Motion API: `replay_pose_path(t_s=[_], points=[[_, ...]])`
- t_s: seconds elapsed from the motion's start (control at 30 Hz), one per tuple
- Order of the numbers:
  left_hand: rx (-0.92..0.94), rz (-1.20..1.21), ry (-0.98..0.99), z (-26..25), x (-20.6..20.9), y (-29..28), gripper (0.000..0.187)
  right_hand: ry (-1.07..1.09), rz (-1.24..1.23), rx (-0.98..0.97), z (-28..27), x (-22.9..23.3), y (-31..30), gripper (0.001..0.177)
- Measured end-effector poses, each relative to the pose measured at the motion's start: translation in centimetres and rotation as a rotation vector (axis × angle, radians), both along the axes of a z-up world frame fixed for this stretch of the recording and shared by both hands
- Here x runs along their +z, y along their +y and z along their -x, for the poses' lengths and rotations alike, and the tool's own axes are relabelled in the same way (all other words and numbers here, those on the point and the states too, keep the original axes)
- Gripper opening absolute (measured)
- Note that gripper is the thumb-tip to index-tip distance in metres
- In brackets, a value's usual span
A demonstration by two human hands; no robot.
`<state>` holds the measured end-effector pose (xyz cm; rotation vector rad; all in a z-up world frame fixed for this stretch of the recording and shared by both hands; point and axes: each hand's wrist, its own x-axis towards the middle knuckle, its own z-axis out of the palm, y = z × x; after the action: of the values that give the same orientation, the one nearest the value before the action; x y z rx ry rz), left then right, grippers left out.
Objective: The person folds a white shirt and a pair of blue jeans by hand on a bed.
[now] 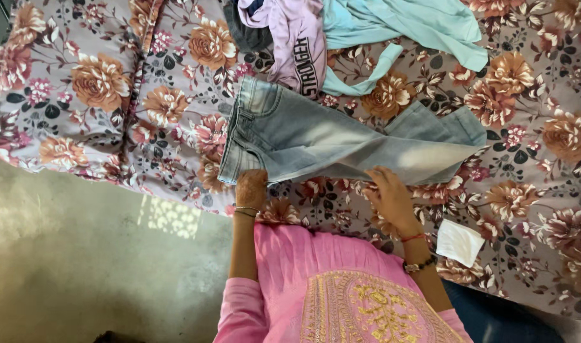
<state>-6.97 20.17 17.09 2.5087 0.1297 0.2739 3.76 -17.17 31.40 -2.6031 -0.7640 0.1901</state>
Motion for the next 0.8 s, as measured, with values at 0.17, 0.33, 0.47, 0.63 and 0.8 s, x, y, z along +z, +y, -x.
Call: replay_pose_path(t_s=[0.17,0.33,0.47,0.63,0.8], points=[[0.062,0.038,-0.051,4.1,1.7,-0.4,0.003,0.065,0.006,0.201,1.7,0.0,2.9,0.057],[0.064,-0.024,0.008,5.4,4.0,1.6,0.006,-0.032,0.225,0.296,1.6,-0.5,6.6,0.076],[-0.009,-0.059,-0.024,3.8,4.0,4.5,0.008,-0.044,0.301,0.352,1.3,-1.4,11.1,0.088],[-0.208,-0.097,0.043,0.3,3.3,9.9,0.016,0.017,0.435,0.335,2.5,-4.4,17.5,0.093],[-0.336,-0.096,-0.022,-6.0,6.0,17.6,0.019,-0.097,0.272,0.160,3.1,-4.9,22.9,0.056]])
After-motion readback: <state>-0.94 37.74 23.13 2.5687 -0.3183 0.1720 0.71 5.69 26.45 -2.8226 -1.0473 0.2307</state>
